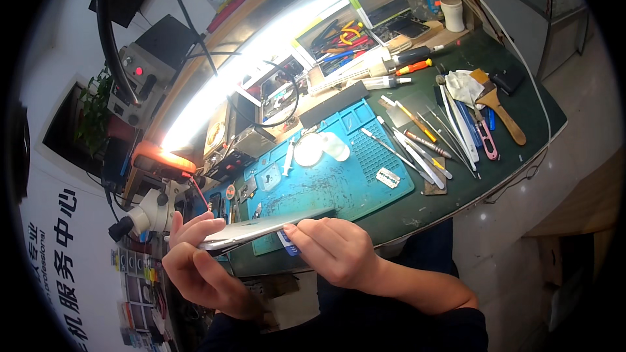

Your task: The person cleans a white tablet by wiping the screen and edges with a blue card-like tool and a small white bottle. They rotate the device to access different sides and continue wiping the surface.

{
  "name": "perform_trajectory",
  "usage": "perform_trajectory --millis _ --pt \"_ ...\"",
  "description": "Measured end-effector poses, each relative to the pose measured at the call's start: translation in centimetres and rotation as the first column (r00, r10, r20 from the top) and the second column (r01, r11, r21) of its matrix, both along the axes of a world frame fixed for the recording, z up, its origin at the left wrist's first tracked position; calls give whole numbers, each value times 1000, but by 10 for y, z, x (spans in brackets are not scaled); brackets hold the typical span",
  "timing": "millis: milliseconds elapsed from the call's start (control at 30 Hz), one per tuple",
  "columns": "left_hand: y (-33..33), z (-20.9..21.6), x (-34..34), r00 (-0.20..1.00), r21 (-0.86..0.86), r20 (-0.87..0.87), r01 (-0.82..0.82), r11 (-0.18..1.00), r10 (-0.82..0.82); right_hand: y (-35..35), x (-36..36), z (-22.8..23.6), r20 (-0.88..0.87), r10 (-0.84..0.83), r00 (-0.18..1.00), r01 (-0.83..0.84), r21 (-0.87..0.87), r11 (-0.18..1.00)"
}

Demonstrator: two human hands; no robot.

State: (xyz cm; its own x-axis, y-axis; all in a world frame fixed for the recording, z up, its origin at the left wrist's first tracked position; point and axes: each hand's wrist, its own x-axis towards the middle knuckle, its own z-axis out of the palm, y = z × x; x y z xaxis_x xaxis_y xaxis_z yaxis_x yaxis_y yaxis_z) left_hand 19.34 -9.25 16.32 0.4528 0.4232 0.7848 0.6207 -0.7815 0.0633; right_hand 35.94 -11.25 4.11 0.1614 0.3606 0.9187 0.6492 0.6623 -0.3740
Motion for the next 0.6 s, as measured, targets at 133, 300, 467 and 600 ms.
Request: perform_trajectory --millis 133,300,467,600 --pt "-1 -2 0 1000 1 5 8 1000 -8 -4 0 -3 -9 -6 1000 6 -15 1000" --pt "-2 1 -2 1000 -16 -31 3 1000 -4 -10 2 -7 -57 13 998 -13 2 1000" --pt "-1 -1 -2 1000 -15 -8 13 1000 -13 -7 -2 14 -99 46 994 -44 26 999" --pt "-1 1 -5 999 -7 -26 45 999 -46 -5 -4 18 -68 40 997 -37 52 998"
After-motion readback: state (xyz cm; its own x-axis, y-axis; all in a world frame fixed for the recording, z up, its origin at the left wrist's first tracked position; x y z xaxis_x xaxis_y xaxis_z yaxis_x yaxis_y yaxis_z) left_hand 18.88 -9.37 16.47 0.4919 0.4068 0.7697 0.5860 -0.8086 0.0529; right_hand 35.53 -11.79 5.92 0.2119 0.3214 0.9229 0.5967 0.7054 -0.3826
